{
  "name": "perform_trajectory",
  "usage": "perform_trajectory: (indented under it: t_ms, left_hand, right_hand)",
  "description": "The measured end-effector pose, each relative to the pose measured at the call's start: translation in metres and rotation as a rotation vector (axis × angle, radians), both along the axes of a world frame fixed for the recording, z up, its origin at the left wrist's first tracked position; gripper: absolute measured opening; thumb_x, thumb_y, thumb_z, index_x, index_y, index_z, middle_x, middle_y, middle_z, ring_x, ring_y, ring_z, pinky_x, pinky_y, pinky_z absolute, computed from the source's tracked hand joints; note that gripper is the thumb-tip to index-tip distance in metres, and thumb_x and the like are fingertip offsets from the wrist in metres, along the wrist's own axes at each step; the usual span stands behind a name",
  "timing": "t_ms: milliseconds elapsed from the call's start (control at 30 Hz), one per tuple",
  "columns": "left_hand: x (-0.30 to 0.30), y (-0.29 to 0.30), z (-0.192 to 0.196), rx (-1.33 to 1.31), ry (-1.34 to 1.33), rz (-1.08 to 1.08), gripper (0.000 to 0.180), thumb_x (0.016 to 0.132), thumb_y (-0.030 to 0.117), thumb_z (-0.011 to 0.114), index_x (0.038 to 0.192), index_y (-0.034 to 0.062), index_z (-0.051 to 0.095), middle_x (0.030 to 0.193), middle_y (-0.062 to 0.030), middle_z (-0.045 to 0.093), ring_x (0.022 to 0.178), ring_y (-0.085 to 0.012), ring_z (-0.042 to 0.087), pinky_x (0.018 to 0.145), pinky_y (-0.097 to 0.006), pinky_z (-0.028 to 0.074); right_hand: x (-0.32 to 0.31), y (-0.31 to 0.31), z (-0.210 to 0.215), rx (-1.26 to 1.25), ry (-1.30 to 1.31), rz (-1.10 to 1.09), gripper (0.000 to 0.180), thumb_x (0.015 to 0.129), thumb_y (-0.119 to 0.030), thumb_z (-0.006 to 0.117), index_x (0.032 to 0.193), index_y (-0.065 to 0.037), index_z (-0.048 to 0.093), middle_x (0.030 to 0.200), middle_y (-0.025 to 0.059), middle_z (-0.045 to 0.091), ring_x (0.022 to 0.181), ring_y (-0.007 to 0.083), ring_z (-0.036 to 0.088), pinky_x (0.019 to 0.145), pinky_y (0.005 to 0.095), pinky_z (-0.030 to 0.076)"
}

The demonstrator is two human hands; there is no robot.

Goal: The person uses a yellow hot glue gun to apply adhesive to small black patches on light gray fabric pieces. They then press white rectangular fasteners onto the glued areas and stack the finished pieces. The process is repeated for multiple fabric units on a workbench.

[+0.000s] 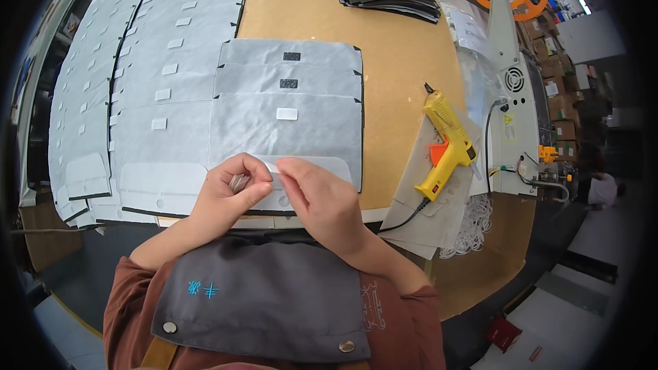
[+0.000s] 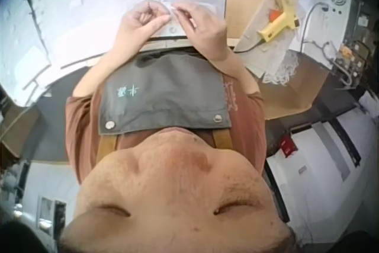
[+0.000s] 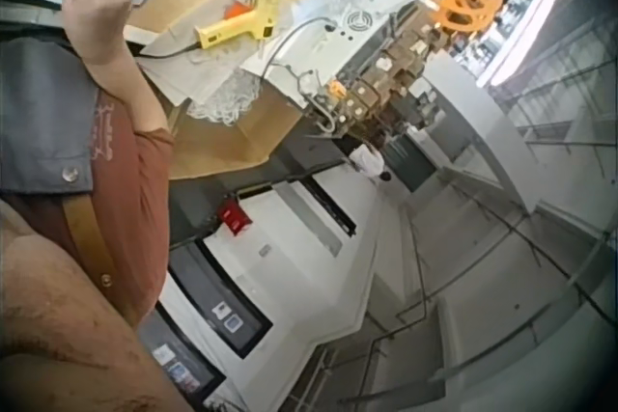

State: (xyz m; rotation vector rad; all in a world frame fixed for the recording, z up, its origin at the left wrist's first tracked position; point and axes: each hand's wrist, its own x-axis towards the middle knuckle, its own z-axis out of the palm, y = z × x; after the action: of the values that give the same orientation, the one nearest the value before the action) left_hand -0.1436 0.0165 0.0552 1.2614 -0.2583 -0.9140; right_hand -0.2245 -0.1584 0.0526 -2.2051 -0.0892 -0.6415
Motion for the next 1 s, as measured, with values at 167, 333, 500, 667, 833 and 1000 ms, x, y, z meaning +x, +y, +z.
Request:
perform_trajectory:
  t_ms: [167, 333, 500, 667, 833, 1000]
  left_hand:
    - [-0.004, -0.005, -0.013, 0.056, -0.220, 0.060, 0.012, 0.089, 0.013, 0.072, 0.087, 0.0047, 0.063, 0.068, 0.0084, 0.051, 0.056, 0.0007, 0.033, 0.050, -0.020, 0.028]
    - [-0.004, -0.005, -0.009, 0.109, -0.201, 0.051, 0.011, 0.091, 0.014, 0.070, 0.089, 0.0037, 0.066, 0.067, 0.0086, 0.050, 0.057, 0.0007, 0.033, 0.051, -0.020, 0.028]
    - [-0.004, -0.005, -0.010, 0.098, -0.205, 0.052, 0.010, 0.092, 0.012, 0.068, 0.096, 0.0029, 0.066, 0.074, 0.0060, 0.053, 0.064, -0.0006, 0.039, 0.057, -0.020, 0.032]
    - [0.004, 0.004, -0.004, 0.196, -0.251, -0.063, 0.005, 0.094, 0.007, 0.063, 0.095, 0.0026, 0.061, 0.086, 0.0032, 0.057, 0.074, -0.0025, 0.045, 0.067, -0.019, 0.038]
    - [0.021, 0.020, -0.015, 0.201, -0.529, 0.028, 0.009, 0.089, 0.007, 0.059, 0.083, 0.0055, 0.051, 0.087, 0.0015, 0.058, 0.065, -0.0056, 0.039, 0.060, -0.022, 0.036]
    - [0.049, 0.018, -0.002, 0.213, -0.236, -0.064, 0.012, 0.083, 0.003, 0.052, 0.078, 0.0084, 0.043, 0.091, -0.0047, 0.059, 0.072, -0.0056, 0.048, 0.065, -0.020, 0.040]
  right_hand:
    - [-0.004, 0.004, 0.000, 0.089, 0.049, 0.086, 0.026, 0.081, 0.003, 0.071, 0.106, -0.002, 0.065, 0.093, 0.0102, 0.071, 0.074, 0.0213, 0.071, 0.062, 0.0285, 0.055]
    - [-0.006, 0.003, -0.001, 0.255, 0.139, 0.098, 0.022, 0.085, 0.002, 0.069, 0.106, -0.001, 0.066, 0.094, 0.0090, 0.072, 0.078, 0.0165, 0.072, 0.066, 0.0263, 0.057]
    - [-0.002, 0.004, 0.003, 0.446, 0.209, 0.097, 0.016, 0.086, 0.000, 0.070, 0.101, 0.001, 0.066, 0.089, 0.0077, 0.073, 0.079, 0.0132, 0.071, 0.070, 0.0255, 0.057]
    - [0.002, -0.005, -0.001, 0.449, 0.321, -0.013, 0.008, 0.088, -0.004, 0.069, 0.092, 0.001, 0.065, 0.082, 0.0071, 0.071, 0.072, 0.0111, 0.069, 0.064, 0.0232, 0.053]
    - [0.015, -0.023, -0.004, 0.392, 0.408, -0.113, 0.011, 0.089, -0.009, 0.068, 0.086, 0.000, 0.063, 0.071, 0.0029, 0.065, 0.058, 0.0082, 0.057, 0.055, 0.0225, 0.045]
    - [0.044, -0.037, -0.002, 0.312, 0.507, -0.214, 0.014, 0.089, -0.014, 0.069, 0.085, -0.001, 0.062, 0.064, 0.0021, 0.060, 0.056, 0.0077, 0.052, 0.054, 0.0240, 0.043]
